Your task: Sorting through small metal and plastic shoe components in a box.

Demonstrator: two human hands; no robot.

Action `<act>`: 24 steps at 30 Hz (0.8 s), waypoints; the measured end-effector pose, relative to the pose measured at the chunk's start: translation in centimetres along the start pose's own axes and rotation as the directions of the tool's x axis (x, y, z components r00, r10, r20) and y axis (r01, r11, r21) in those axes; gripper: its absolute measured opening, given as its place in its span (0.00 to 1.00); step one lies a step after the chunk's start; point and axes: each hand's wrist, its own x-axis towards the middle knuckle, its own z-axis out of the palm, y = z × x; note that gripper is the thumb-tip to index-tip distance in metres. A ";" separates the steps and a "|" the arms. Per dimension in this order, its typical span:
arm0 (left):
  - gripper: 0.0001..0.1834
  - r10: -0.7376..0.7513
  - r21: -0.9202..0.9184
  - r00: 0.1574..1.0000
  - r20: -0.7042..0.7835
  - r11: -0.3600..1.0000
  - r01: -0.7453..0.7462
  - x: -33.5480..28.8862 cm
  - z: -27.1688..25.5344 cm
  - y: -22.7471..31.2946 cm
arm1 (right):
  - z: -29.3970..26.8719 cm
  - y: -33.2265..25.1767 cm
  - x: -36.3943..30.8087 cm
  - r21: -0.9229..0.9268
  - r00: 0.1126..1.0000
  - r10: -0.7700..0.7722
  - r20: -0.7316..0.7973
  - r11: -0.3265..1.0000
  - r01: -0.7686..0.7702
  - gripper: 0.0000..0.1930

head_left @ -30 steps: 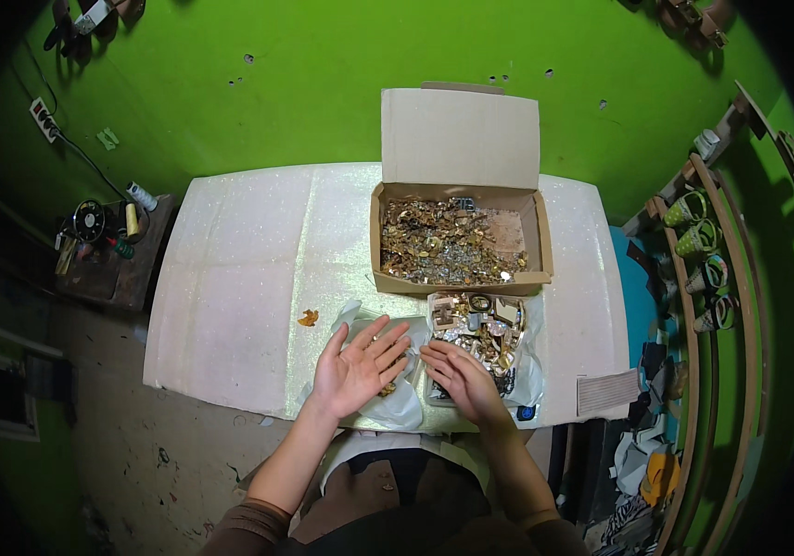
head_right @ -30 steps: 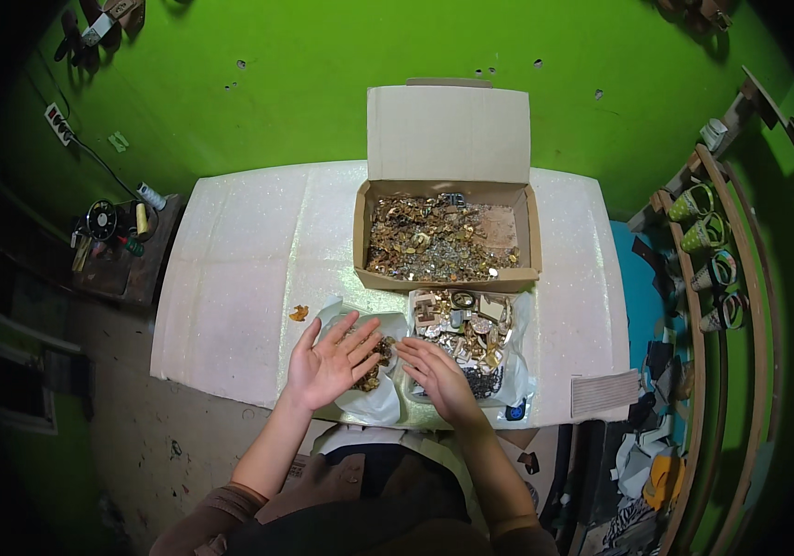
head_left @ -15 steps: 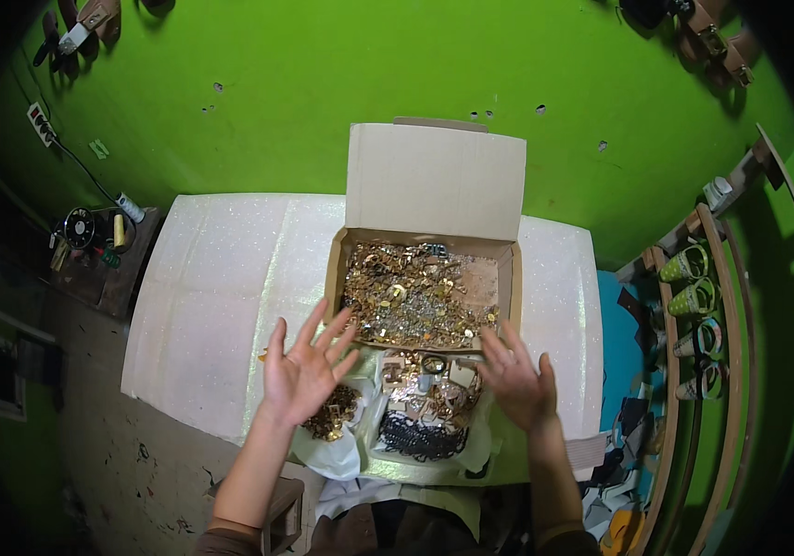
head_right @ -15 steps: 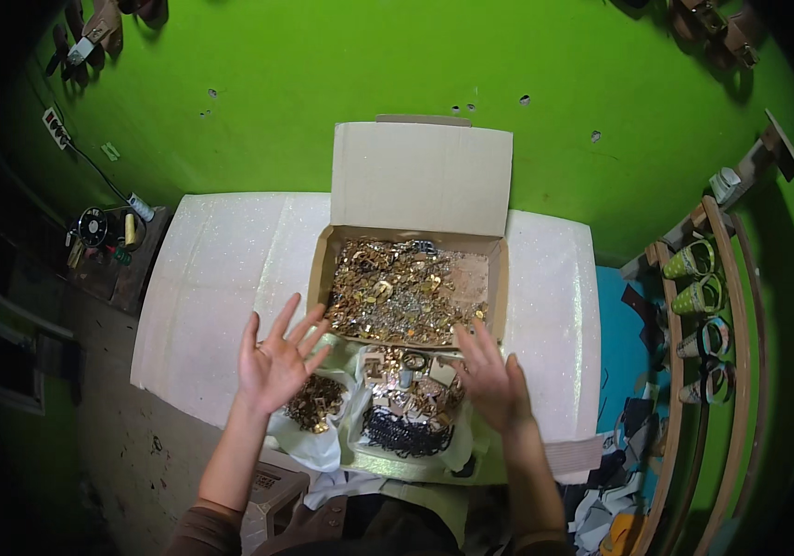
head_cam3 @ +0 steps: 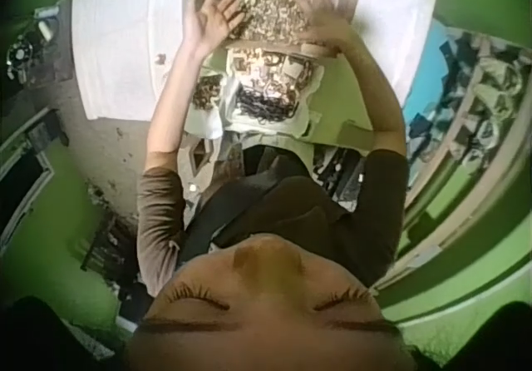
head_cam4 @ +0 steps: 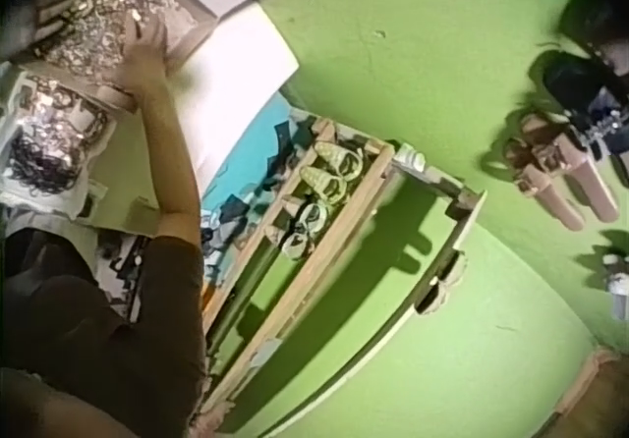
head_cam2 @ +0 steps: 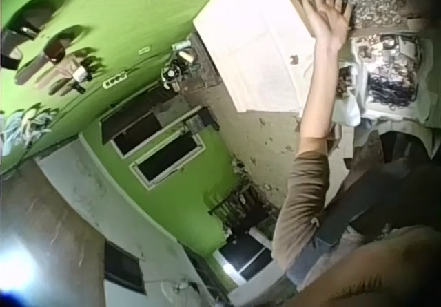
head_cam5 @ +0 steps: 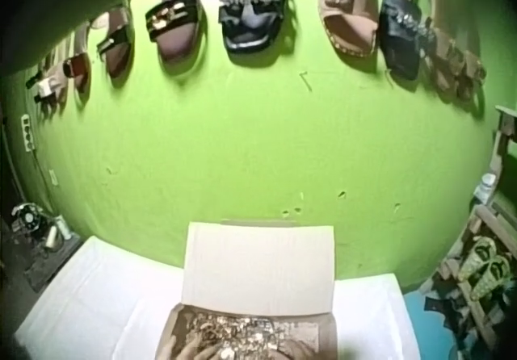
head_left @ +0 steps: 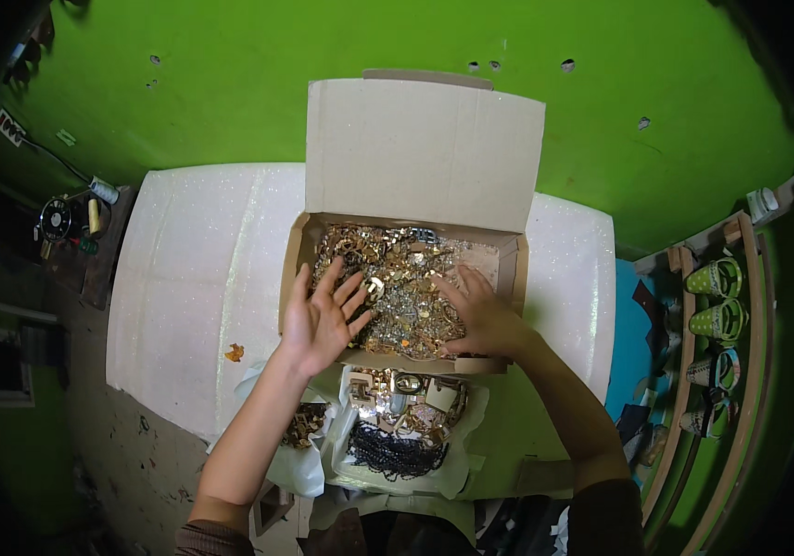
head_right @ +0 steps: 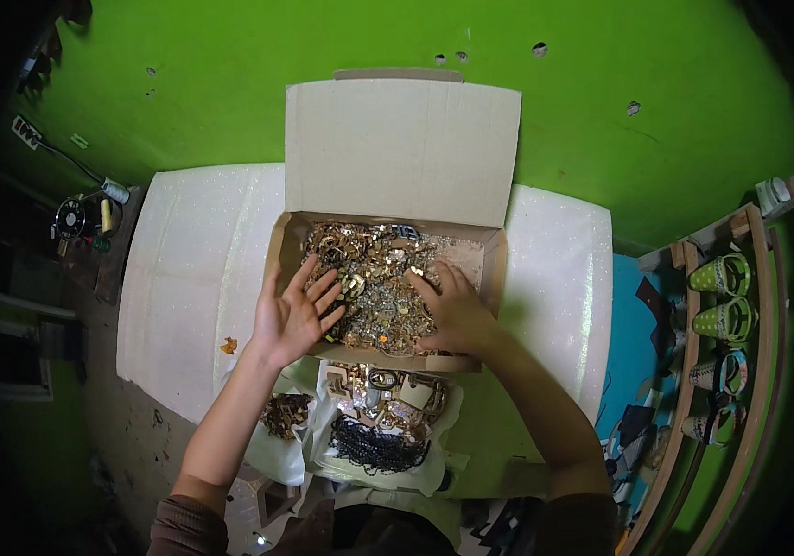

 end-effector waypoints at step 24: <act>0.30 -0.138 -0.056 0.990 -0.013 0.989 0.137 2.6 -0.3 -2.2 | 2.1 -0.5 1.1 0.030 0.961 0.082 0.262 0.995 -0.094 0.37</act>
